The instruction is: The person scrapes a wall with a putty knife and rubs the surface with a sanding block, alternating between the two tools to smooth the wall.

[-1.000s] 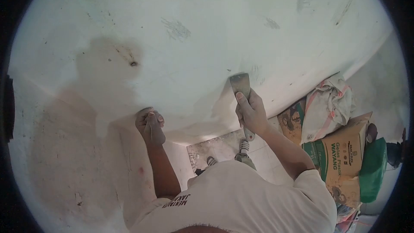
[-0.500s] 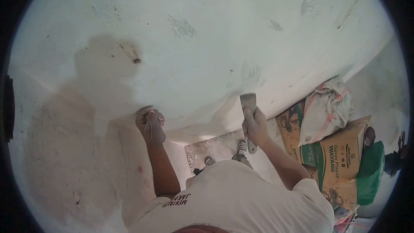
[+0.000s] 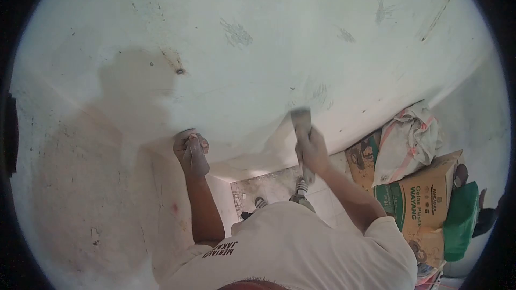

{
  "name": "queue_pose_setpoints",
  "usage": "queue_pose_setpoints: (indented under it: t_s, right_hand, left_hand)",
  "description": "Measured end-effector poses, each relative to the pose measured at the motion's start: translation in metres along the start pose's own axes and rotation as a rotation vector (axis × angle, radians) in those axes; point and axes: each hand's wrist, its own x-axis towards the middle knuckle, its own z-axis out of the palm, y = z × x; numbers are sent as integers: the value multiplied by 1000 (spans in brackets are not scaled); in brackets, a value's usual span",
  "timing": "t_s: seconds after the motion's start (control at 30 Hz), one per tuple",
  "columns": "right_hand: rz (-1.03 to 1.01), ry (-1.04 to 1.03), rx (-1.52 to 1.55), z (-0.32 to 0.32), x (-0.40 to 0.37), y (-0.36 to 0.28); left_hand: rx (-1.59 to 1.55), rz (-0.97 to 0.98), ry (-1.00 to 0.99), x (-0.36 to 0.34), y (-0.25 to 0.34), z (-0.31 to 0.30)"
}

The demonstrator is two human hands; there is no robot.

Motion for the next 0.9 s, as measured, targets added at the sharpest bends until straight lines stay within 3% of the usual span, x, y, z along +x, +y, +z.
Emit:
queue_pose_setpoints:
  t_s: [0.13,0.27,0.43,0.6,0.7,0.9]
  right_hand:
    - [-40,11,109,3,-2,-17]
    - [53,-14,41,1,-20,36]
    - [-59,-12,120,2,6,-20]
    - [97,-18,89,1,-21,32]
    - [27,12,101,-1,4,-17]
    - [6,46,88,-2,-20,29]
  left_hand:
    - [-40,3,11,0,1,2]
    - [-9,4,-11,0,-3,-1]
    - [7,21,-14,1,-2,1]
    - [11,0,-7,0,-2,-1]
    - [0,0,-7,-1,-3,-1]
    - [7,-5,7,0,-3,0]
